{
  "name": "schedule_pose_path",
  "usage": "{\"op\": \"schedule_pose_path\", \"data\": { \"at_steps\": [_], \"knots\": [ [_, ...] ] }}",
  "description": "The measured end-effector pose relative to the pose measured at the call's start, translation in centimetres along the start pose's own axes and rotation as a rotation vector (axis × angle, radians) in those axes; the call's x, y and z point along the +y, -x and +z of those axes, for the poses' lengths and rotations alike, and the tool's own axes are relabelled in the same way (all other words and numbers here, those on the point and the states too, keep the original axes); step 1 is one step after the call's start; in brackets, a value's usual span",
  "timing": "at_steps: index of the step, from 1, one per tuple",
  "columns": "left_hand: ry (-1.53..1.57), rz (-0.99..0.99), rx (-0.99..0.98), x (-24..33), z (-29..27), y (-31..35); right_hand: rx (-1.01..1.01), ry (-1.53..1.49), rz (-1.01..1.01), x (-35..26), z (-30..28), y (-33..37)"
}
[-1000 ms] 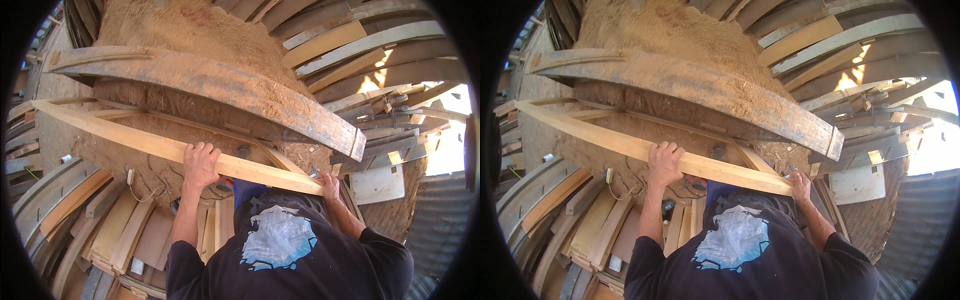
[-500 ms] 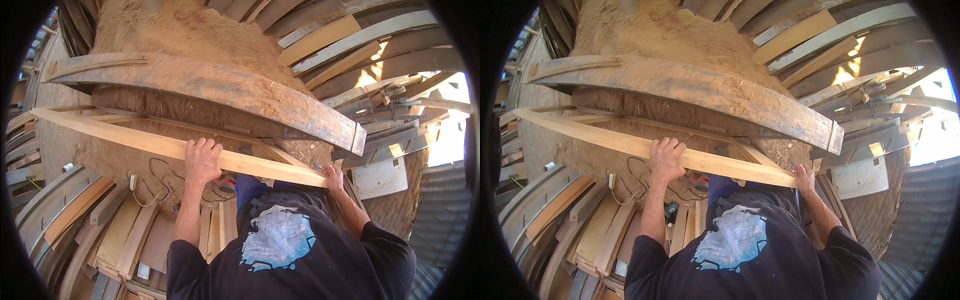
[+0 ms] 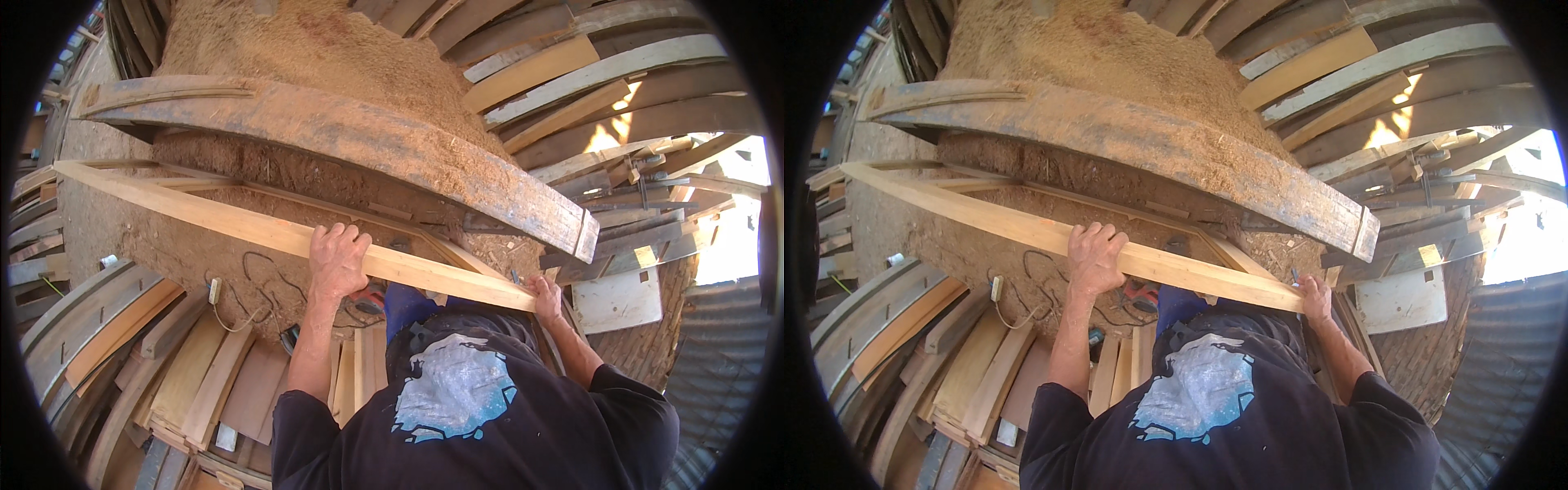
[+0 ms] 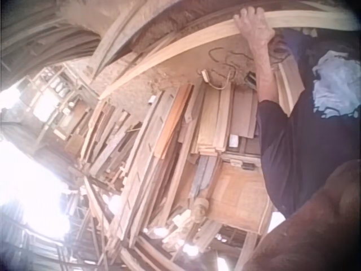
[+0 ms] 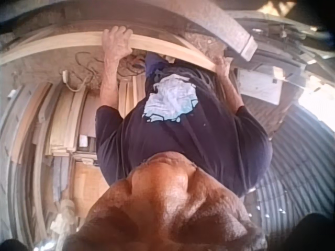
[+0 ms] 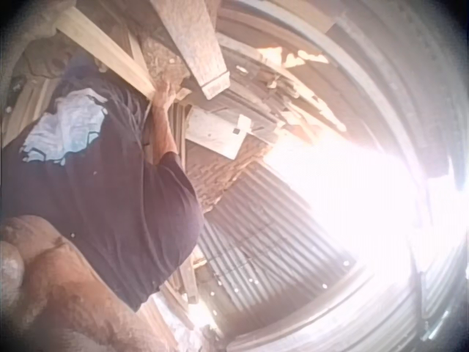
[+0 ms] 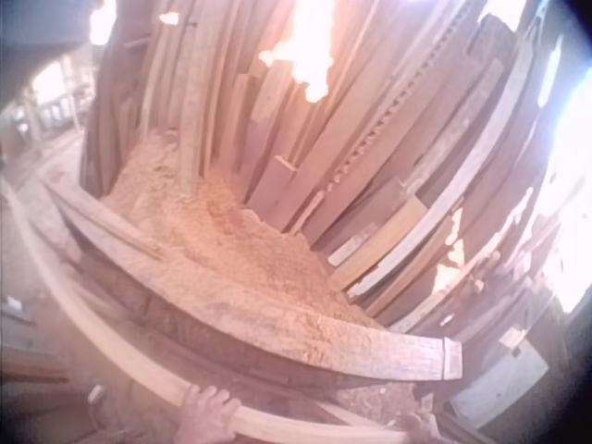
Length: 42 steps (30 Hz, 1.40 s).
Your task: The person picks up a wooden frame and places it onto a workbench before using pliers to pull out several nails from the wood.
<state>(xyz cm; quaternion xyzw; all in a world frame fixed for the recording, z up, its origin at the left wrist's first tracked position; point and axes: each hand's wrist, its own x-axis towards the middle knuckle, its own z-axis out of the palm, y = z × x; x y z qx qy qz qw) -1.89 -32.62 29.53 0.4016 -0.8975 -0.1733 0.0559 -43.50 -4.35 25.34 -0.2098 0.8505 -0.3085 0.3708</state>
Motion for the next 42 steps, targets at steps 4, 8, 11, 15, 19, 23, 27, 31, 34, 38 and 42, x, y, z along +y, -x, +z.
{"op": "schedule_pose_path", "data": {
  "at_steps": [4, 8, 11, 15, 19, 23, 27, 31, 34, 38, 42],
  "knots": [
    [-0.027, 0.003, 0.015, -0.1, 0.3, -0.1, -0.006, 0.026, -0.012, 0.0, -0.2, -0.3],
    [-0.036, -0.005, -0.005, 0.0, 0.2, -0.3, -0.015, -0.011, 0.008, -0.5, 0.0, -0.2],
    [-0.047, -0.010, -0.003, -0.1, 0.5, -0.3, -0.025, 0.011, 0.005, -0.7, -0.1, -0.3],
    [-0.048, -0.010, 0.013, -0.1, 0.5, -0.4, -0.036, 0.043, -0.039, -0.3, -0.3, -0.5],
    [-0.041, -0.015, 0.008, 0.1, 0.3, -0.6, -0.036, 0.071, -0.046, -0.4, -0.4, -0.7],
    [-0.032, -0.026, 0.000, 0.1, 0.2, -0.9, -0.060, 0.087, -0.066, -0.4, -0.6, -1.2],
    [-0.047, -0.018, 0.011, 0.1, 0.1, -1.3, -0.063, 0.074, -0.056, -1.5, -0.6, -1.1],
    [-0.033, -0.011, 0.011, 0.1, 0.1, -1.3, -0.072, 0.075, -0.063, -1.2, -0.7, -1.2],
    [-0.042, -0.008, 0.013, 0.1, 0.1, -0.9, -0.078, 0.075, -0.027, -0.9, -0.6, -1.0],
    [-0.013, -0.008, 0.006, 0.4, -0.1, -0.1, -0.051, 0.054, -0.028, 0.1, -0.1, -0.1],
    [-0.009, 0.002, -0.007, 0.5, -0.2, 0.7, -0.037, 0.033, -0.082, 1.9, -0.1, 0.4]
  ]
}}
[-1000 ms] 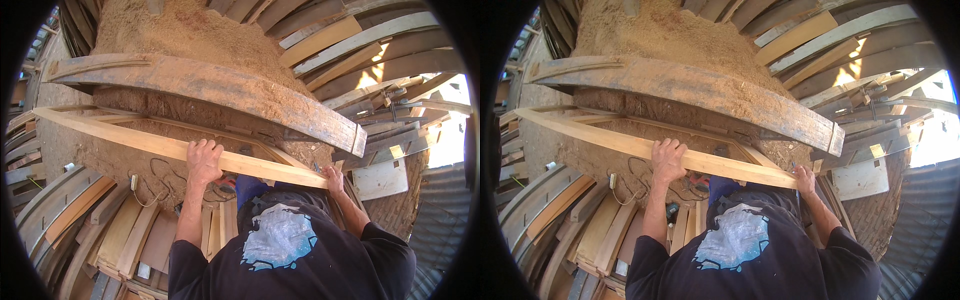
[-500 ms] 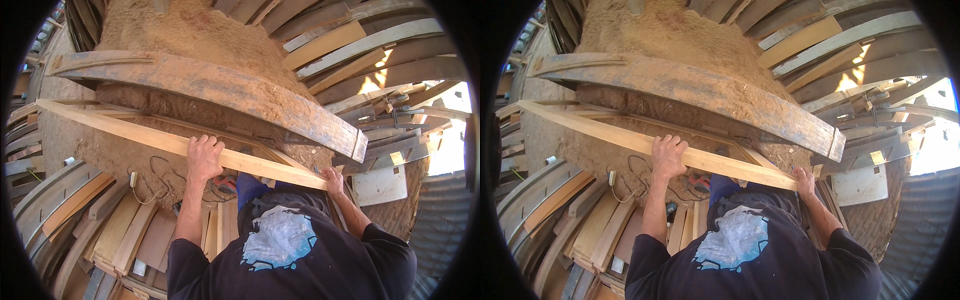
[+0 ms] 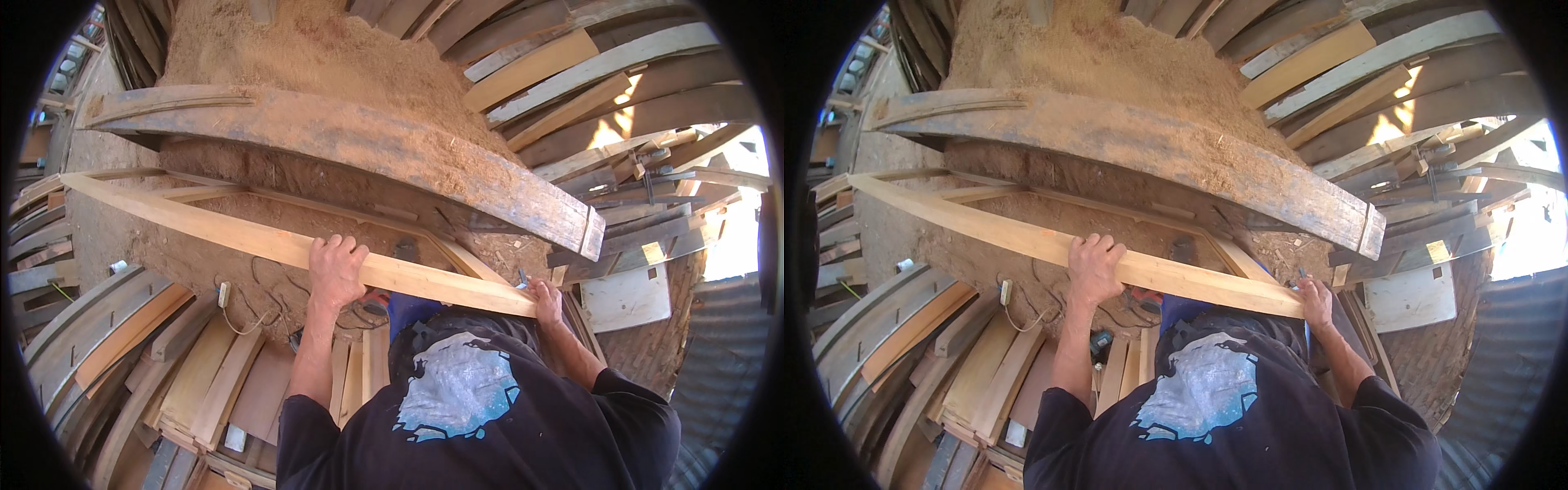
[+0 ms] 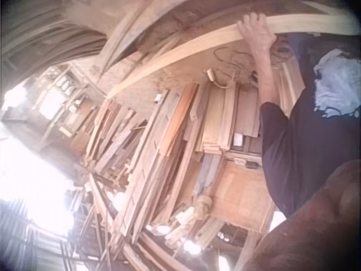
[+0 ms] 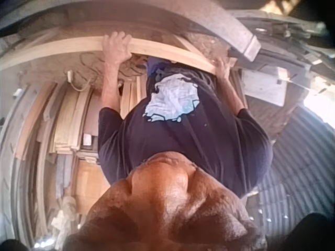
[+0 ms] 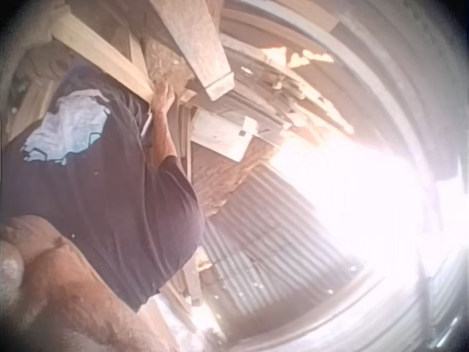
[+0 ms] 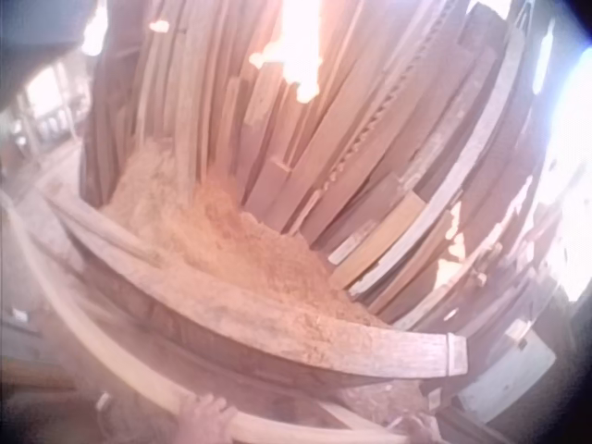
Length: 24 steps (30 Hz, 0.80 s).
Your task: The person picks up a wooden frame and places it onto a workbench before using pliers to pull out several nails from the wood.
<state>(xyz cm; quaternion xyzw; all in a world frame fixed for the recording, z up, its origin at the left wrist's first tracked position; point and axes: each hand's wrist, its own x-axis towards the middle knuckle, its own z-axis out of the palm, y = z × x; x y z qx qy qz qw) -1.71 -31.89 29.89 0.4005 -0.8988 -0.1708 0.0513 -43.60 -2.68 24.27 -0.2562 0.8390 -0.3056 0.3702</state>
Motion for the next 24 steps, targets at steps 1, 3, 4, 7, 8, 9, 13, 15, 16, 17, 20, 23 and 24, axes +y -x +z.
{"op": "schedule_pose_path", "data": {
  "at_steps": [1, 3, 4, 7, 8, 9, 13, 15, 16, 17, 20, 23, 24],
  "knots": [
    [-0.004, 0.002, 0.006, -0.1, 0.0, 0.1, 0.006, -0.008, 0.000, 0.2, 0.1, -0.2],
    [-0.003, 0.012, 0.018, -0.2, 0.4, 0.4, -0.030, 0.056, 0.006, 0.2, -0.3, -0.5],
    [-0.020, 0.013, 0.020, -0.4, 0.7, 0.6, -0.021, 0.053, 0.005, 0.3, -0.1, -0.3],
    [-0.030, 0.026, 0.030, -0.4, 0.4, 0.0, 0.022, -0.019, 0.033, 0.2, 0.2, -0.3],
    [-0.017, 0.034, 0.025, -0.3, 0.5, -0.2, 0.029, -0.033, 0.042, 0.3, 0.2, -0.3],
    [-0.015, 0.048, 0.022, -0.2, 0.4, -0.3, 0.037, -0.047, 0.051, 0.4, 0.2, -0.3],
    [0.001, 0.022, -0.010, 0.3, -0.3, -0.4, 0.015, -0.035, 0.017, -1.1, 0.1, 0.1],
    [-0.014, 0.029, -0.031, 0.4, -0.2, -0.5, 0.037, -0.032, 0.032, -1.1, 0.3, 0.3],
    [-0.041, 0.027, -0.032, 0.4, -0.1, -0.5, 0.045, -0.022, 0.035, -1.1, 0.3, 0.4],
    [-0.070, 0.024, -0.032, 0.4, -0.2, -0.5, 0.046, -0.053, 0.024, -1.1, 0.4, 0.3],
    [-0.091, 0.030, -0.068, 0.1, 0.1, -0.5, 0.048, -0.044, 0.054, -1.8, 0.3, 0.5],
    [-0.061, 0.032, -0.062, 0.5, -0.3, -0.9, 0.068, -0.066, 0.067, -1.9, 0.4, 0.5],
    [-0.066, 0.041, -0.062, 0.5, -0.4, -1.1, 0.069, -0.075, 0.068, -1.8, 0.4, 0.4]
  ]
}}
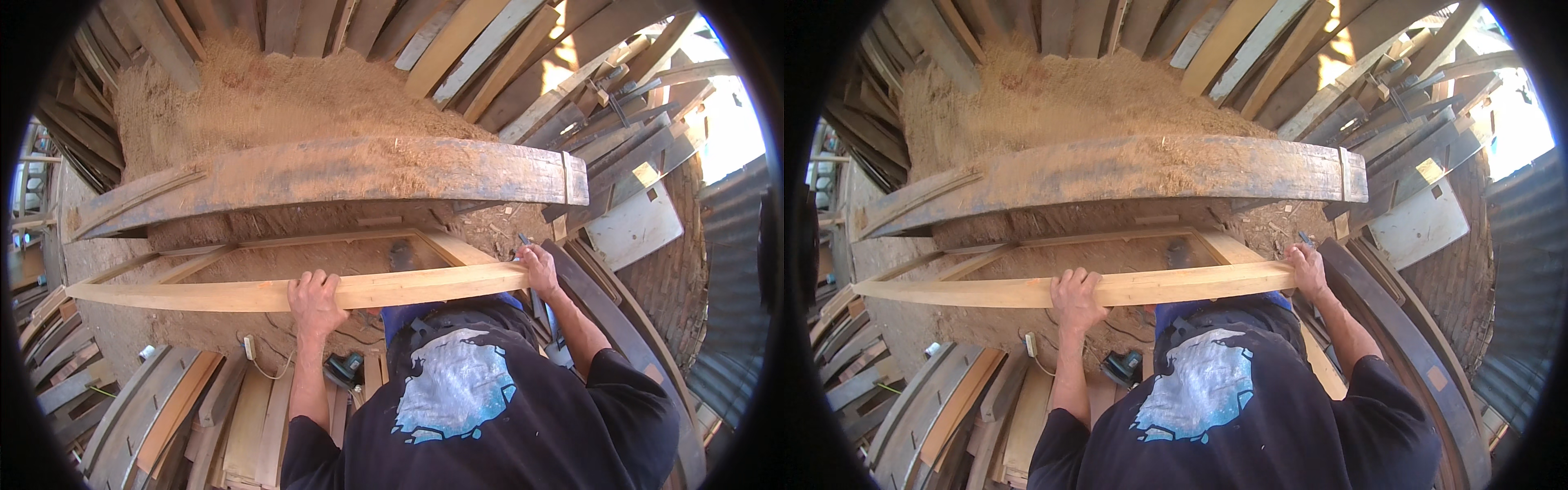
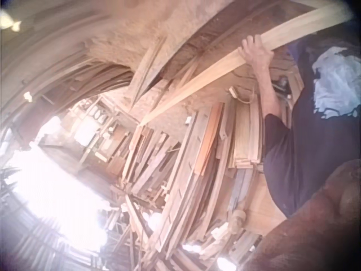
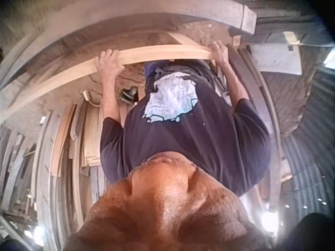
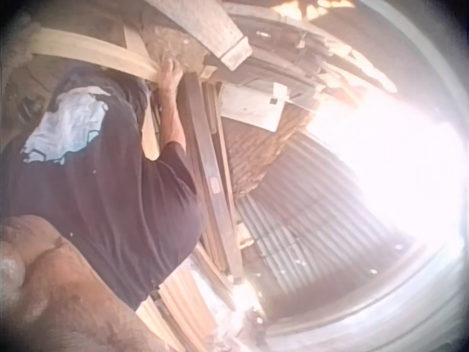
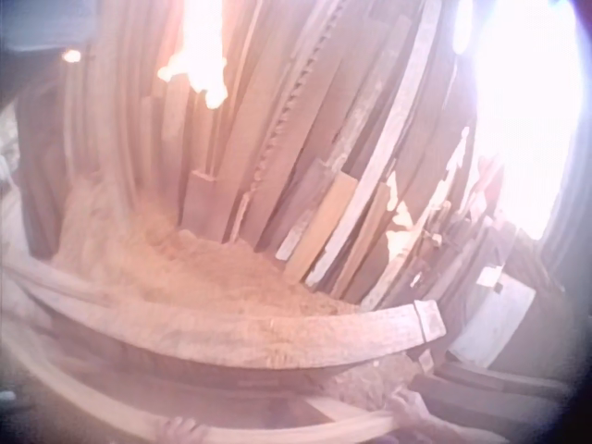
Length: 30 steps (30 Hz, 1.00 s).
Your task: The person picks up a wooden frame and places it onto a workbench before using pliers to pull out several nails from the wood.
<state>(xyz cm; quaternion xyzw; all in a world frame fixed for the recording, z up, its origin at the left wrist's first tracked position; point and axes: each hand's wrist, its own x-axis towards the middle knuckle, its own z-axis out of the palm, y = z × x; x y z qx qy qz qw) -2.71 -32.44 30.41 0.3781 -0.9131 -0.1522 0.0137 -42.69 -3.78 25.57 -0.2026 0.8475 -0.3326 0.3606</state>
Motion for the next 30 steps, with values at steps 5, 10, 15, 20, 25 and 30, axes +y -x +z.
{"op": "schedule_pose_path", "data": {
  "at_steps": [5, 10, 15, 20, 25, 30],
  "knots": [
    [-0.037, 0.020, 0.014, 0.0, -0.1, -0.6, 0.011, 0.000, 0.003, -0.9, 0.0, -0.4],
    [-0.031, 0.033, 0.041, -0.3, -0.2, -1.6, 0.014, -0.013, -0.013, -1.4, -0.1, -1.4],
    [-0.045, 0.056, 0.030, -0.8, 0.0, -3.7, -0.019, 0.127, -0.037, -2.0, -0.9, -3.8],
    [-0.045, 0.049, 0.067, -0.9, 0.1, -5.9, -0.012, -0.023, -0.036, -3.2, -1.0, -5.7],
    [-0.071, 0.057, 0.007, -0.5, -0.4, -6.6, -0.002, -0.008, -0.007, -2.0, -1.0, -6.7],
    [-0.094, 0.044, -0.062, -0.6, 0.0, -6.3, 0.059, -0.040, 0.040, -1.5, -0.6, -6.3]
  ]
}}
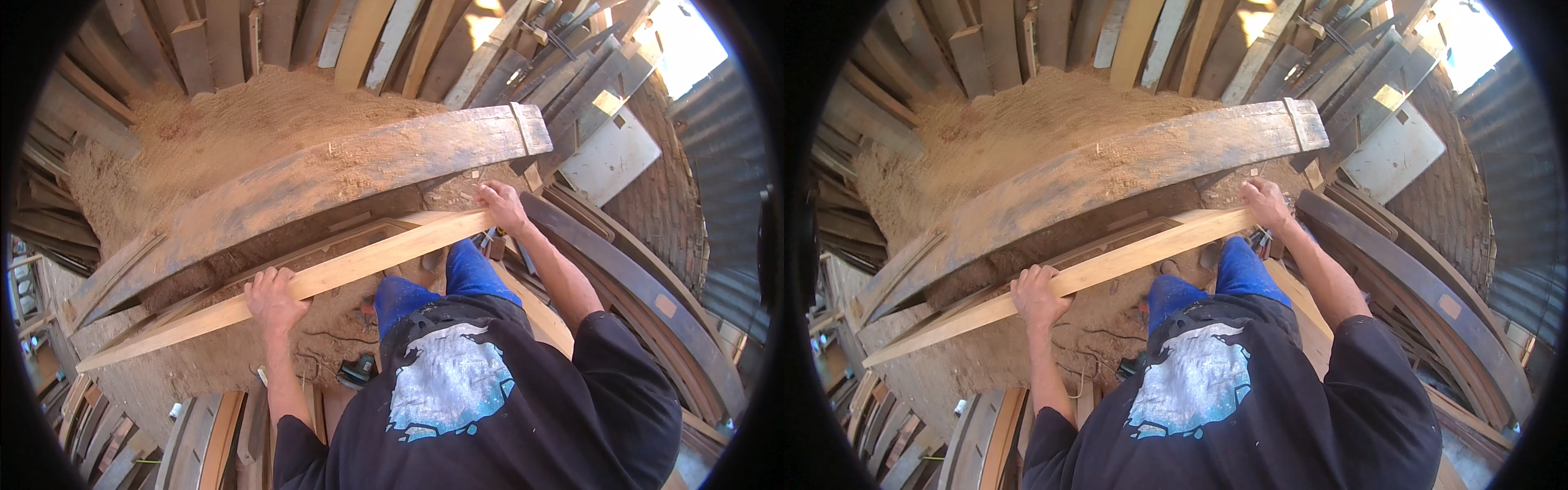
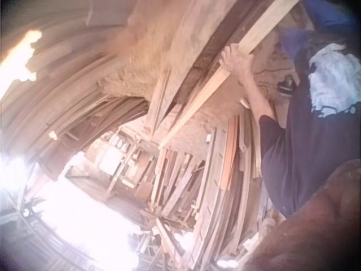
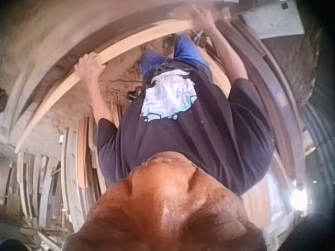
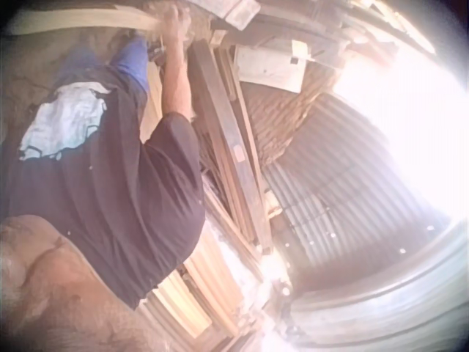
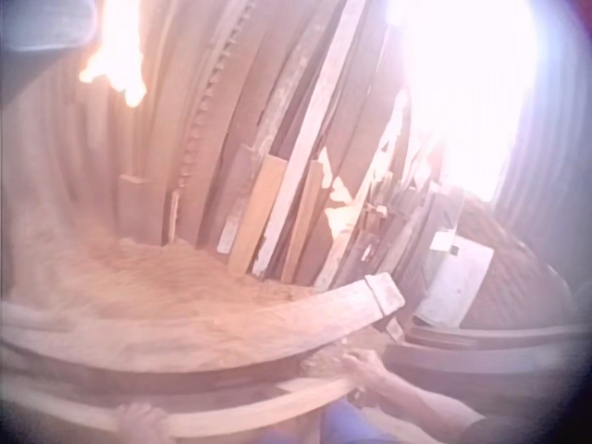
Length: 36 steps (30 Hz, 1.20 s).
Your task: The person picks up a wooden frame and places it onto a workbench before using pliers to pull out several nails from the wood.
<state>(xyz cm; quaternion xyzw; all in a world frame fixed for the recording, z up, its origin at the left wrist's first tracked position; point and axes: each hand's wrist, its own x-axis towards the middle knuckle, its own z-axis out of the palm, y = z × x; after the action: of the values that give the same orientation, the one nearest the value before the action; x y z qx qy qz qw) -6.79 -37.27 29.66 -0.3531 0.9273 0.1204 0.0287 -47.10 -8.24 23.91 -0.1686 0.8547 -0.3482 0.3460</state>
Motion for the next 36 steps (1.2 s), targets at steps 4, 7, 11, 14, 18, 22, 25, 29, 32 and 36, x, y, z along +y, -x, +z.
{"op": "schedule_pose_path", "data": {
  "at_steps": [4, 7, 11, 14, 18, 22, 25, 29, 32, 36],
  "knots": [
    [-0.014, 0.007, -0.004, 0.1, -0.2, -0.1, 0.047, -0.005, -0.026, -0.8, 0.0, 0.5],
    [-0.015, 0.022, 0.008, -0.1, -0.2, -0.2, 0.047, -0.024, -0.058, -0.9, 0.2, 0.5],
    [-0.024, 0.007, 0.018, -0.3, -0.1, -0.4, 0.085, -0.022, -0.048, -1.6, 0.5, 0.2],
    [-0.011, 0.009, 0.034, -0.4, -0.1, -0.5, 0.082, 0.002, -0.047, -1.9, 0.4, -0.1],
    [-0.030, 0.039, 0.091, -0.4, -0.2, -1.1, 0.066, -0.011, -0.044, -1.9, 0.2, -0.5],
    [-0.049, 0.014, 0.062, -0.8, 0.2, -1.4, 0.057, -0.048, -0.018, -2.8, 0.4, -1.1],
    [-0.032, 0.005, 0.035, -0.8, 0.2, -2.0, 0.071, 0.003, -0.018, -2.1, 0.1, -1.9],
    [-0.042, 0.003, 0.016, -1.0, -0.1, -2.4, 0.083, -0.005, -0.036, -3.7, 0.3, -1.8],
    [-0.051, -0.006, -0.017, -0.7, -0.1, -2.7, 0.084, -0.014, -0.050, -2.8, 0.3, -2.0],
    [-0.049, 0.016, -0.012, -0.6, -0.2, -2.9, 0.081, -0.065, -0.033, -2.4, 0.4, -2.3]
  ]
}}
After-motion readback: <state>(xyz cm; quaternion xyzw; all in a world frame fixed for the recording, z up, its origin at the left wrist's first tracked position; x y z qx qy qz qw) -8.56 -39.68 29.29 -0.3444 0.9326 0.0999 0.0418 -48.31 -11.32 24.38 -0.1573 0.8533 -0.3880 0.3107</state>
